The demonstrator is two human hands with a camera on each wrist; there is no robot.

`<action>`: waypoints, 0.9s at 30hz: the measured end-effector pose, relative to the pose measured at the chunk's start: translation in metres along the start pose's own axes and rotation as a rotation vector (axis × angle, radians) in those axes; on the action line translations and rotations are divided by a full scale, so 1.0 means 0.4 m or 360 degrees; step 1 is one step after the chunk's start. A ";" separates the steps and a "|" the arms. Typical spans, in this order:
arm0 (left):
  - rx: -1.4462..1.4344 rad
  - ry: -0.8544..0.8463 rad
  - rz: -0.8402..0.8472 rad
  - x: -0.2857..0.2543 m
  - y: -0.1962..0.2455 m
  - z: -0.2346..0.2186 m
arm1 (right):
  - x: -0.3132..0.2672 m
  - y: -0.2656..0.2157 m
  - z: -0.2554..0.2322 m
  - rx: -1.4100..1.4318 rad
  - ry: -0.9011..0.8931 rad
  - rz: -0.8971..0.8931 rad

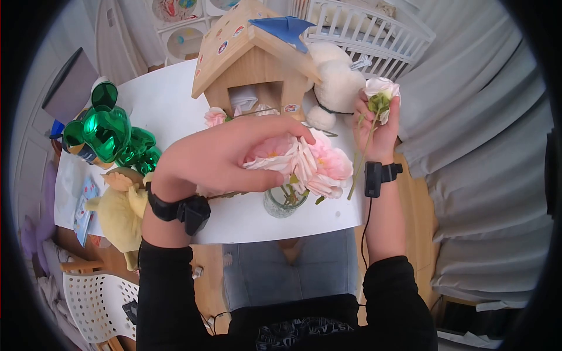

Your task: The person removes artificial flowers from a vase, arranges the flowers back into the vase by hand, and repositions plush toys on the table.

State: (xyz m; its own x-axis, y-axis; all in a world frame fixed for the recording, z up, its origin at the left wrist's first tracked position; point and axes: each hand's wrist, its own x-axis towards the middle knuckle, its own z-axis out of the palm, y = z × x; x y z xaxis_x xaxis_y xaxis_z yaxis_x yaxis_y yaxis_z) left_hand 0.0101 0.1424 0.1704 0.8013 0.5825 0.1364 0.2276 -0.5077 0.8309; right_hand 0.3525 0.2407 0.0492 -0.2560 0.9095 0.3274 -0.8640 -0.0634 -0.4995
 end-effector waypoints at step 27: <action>-0.0709 -0.0226 0.0032 0.032 -0.112 -0.014 | -0.135 -0.170 0.412 -0.0555 -0.0694 -0.0694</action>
State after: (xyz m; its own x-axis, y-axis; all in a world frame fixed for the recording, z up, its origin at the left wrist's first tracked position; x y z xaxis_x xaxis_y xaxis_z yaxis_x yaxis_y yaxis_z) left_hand 0.0070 0.1761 0.1378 0.8780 0.4668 0.1054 -0.0235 -0.1780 0.9837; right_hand 0.3536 0.1282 0.1976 -0.1319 0.5700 0.8110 -0.7569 0.4704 -0.4537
